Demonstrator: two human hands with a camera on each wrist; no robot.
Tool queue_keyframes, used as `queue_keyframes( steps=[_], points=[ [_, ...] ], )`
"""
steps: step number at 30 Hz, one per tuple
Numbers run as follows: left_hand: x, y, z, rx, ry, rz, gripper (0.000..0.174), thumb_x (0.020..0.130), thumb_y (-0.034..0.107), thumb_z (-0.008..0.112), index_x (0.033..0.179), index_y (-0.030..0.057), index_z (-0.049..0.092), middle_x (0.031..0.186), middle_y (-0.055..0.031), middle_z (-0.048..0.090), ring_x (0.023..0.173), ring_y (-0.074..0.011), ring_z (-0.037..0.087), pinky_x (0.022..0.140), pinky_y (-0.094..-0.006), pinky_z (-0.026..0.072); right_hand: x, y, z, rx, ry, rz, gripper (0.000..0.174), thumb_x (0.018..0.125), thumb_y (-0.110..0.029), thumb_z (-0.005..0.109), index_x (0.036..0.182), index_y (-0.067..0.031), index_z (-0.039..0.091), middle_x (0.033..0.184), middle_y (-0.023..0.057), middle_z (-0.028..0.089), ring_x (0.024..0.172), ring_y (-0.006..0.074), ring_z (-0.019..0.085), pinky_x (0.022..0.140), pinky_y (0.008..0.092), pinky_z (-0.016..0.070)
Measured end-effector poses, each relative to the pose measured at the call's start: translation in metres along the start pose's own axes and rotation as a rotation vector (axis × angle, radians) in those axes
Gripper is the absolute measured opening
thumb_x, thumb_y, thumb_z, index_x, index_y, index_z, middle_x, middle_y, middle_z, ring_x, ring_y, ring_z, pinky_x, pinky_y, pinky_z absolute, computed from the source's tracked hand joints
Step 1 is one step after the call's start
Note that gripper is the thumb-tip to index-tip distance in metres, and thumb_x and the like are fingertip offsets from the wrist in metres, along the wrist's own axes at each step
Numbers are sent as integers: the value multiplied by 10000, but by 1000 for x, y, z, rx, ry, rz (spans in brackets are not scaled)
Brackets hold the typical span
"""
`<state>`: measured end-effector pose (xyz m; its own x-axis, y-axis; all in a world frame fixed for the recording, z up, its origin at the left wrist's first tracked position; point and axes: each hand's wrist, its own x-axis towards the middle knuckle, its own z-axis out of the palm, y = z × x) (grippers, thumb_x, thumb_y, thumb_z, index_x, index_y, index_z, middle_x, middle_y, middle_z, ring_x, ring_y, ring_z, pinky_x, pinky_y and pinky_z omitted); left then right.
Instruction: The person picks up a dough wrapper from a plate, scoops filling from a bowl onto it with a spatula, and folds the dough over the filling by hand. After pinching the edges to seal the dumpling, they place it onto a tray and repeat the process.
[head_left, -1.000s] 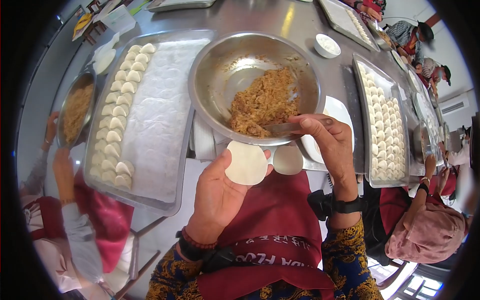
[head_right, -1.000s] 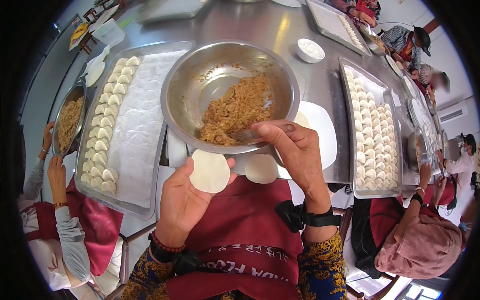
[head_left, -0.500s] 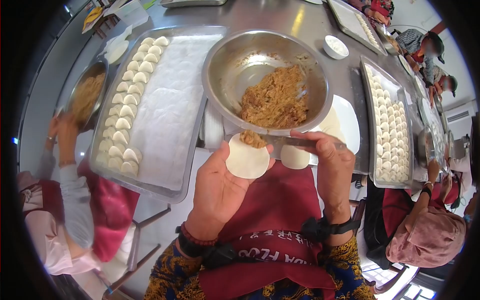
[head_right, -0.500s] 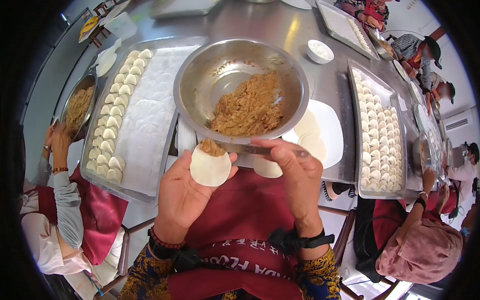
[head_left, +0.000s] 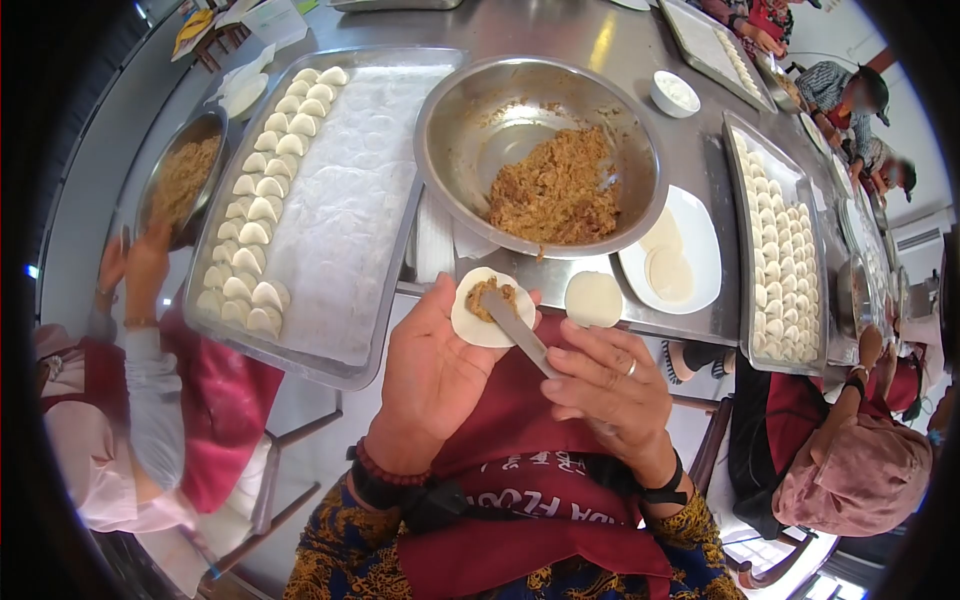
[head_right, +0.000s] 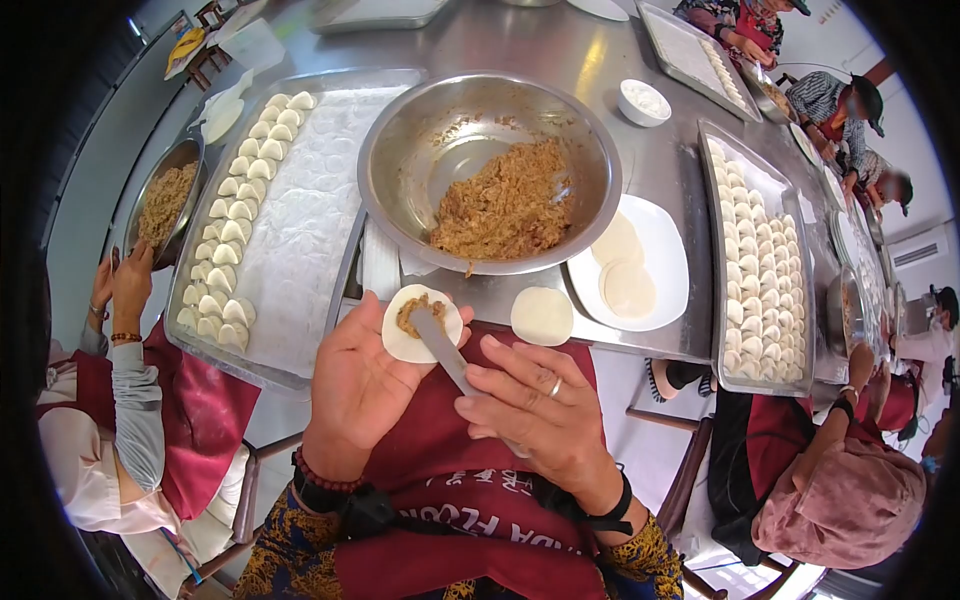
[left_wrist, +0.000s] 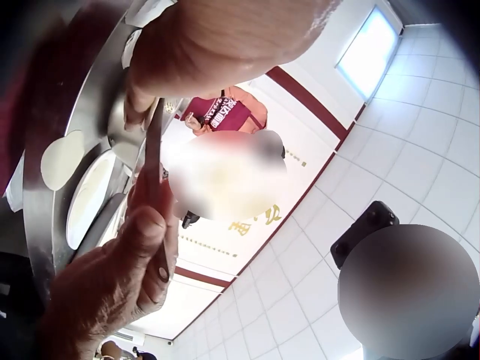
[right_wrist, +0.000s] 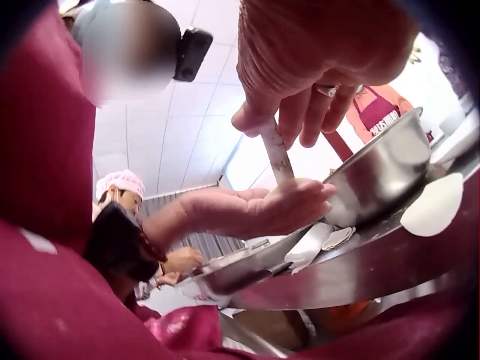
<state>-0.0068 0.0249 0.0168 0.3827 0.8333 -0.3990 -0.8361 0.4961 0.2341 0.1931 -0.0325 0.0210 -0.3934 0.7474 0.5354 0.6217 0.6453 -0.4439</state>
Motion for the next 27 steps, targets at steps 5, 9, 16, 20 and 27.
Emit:
queue_keyframes(
  steps=[5, 9, 16, 20, 27],
  points=[
    [12, -4, -7, -32, -36, -45, 491, 1070, 309, 296, 1317, -108, 383, 1341, -281, 490, 1297, -485, 429, 1114, -569, 353, -11, 9, -7, 635, 254, 364, 240, 864, -165, 710, 1052, -17, 688, 1118, 160, 704, 1091, 292, 666, 920, 386, 512],
    [18, -9, 2, -18, -18, -65, 498, 1069, 311, 301, 1336, -104, 369, 1350, -278, 486, 1295, -494, 428, 1115, -578, 348, -3, 27, -2, 795, 507, 666, 326, 985, -229, 583, 1136, 53, 644, 1141, 201, 680, 1015, 275, 687, 833, 329, 542],
    [26, -10, 8, 29, -79, -44, 481, 1073, 307, 275, 1368, -66, 352, 1340, -241, 491, 1277, -465, 456, 1090, -560, 380, -4, 38, 4, 911, 535, 766, 348, 983, -238, 592, 1162, 58, 625, 1140, 188, 680, 967, 281, 703, 794, 312, 547],
    [28, -12, 7, -10, -91, -52, 506, 1071, 309, 268, 1393, -74, 345, 1371, -273, 478, 1299, -485, 431, 1119, -568, 349, -7, 34, 3, 956, 547, 791, 325, 985, -213, 587, 1165, 55, 626, 1129, 192, 682, 959, 287, 705, 809, 315, 550],
    [26, -11, 6, -7, -116, -40, 519, 1070, 316, 269, 1387, -85, 355, 1367, -291, 474, 1300, -480, 432, 1129, -562, 334, -11, 25, 2, 787, 398, 599, 210, 919, -103, 649, 1074, 33, 685, 1119, 197, 691, 1000, 267, 692, 829, 319, 544]
  ],
)
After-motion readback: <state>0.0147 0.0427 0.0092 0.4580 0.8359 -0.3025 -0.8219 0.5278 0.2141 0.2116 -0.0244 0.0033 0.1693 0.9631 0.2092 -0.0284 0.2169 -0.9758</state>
